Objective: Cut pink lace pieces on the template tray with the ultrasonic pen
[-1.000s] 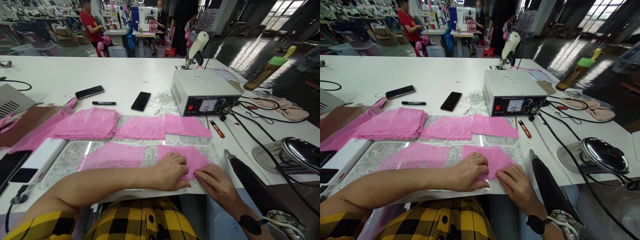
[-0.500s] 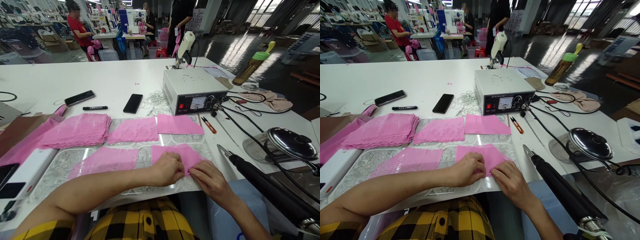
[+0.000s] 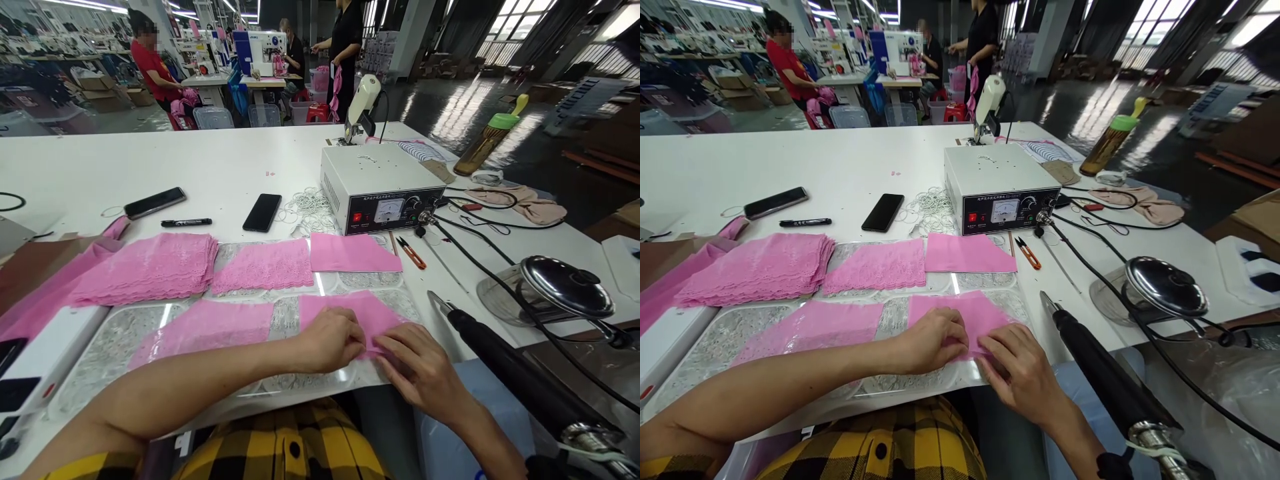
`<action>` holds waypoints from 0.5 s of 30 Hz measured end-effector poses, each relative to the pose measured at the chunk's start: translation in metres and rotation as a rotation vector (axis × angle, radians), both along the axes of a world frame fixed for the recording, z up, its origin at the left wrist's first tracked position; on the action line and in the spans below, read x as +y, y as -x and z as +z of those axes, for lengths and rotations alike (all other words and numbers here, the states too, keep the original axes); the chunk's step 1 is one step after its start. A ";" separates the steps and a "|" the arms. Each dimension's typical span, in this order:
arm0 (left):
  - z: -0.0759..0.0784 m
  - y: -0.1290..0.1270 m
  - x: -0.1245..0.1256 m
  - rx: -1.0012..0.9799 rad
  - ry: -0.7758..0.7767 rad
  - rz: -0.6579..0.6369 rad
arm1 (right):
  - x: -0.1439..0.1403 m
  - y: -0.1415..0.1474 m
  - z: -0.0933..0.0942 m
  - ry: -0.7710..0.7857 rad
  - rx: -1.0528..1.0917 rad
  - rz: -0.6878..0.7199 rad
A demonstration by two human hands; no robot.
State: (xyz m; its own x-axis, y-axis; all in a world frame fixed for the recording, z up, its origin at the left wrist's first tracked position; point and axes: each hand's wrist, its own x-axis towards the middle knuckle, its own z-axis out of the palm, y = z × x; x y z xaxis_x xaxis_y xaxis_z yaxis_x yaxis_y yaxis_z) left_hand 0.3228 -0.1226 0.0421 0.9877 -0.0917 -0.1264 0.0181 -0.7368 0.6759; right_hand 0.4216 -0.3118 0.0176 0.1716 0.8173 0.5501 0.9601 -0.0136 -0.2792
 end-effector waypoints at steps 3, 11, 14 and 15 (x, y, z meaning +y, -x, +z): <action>0.000 0.001 0.000 -0.022 0.039 0.011 | 0.003 0.003 -0.001 -0.033 -0.021 -0.075; -0.001 0.008 0.003 -0.053 0.177 0.066 | -0.005 -0.001 -0.022 0.009 -0.139 -0.299; -0.002 0.009 0.003 -0.039 0.267 0.106 | 0.000 -0.004 -0.025 -0.047 -0.168 -0.375; -0.003 0.009 0.003 -0.033 0.303 0.126 | 0.005 -0.005 -0.024 -0.079 -0.173 -0.397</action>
State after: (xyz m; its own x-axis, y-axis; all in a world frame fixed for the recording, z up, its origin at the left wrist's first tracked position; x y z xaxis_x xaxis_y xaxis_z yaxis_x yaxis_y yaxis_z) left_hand 0.3138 -0.1197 0.0392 0.9968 0.0031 -0.0800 0.0711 -0.4952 0.8659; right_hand 0.4262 -0.3067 -0.0060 0.3633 0.6609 0.6567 0.9176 -0.3758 -0.1294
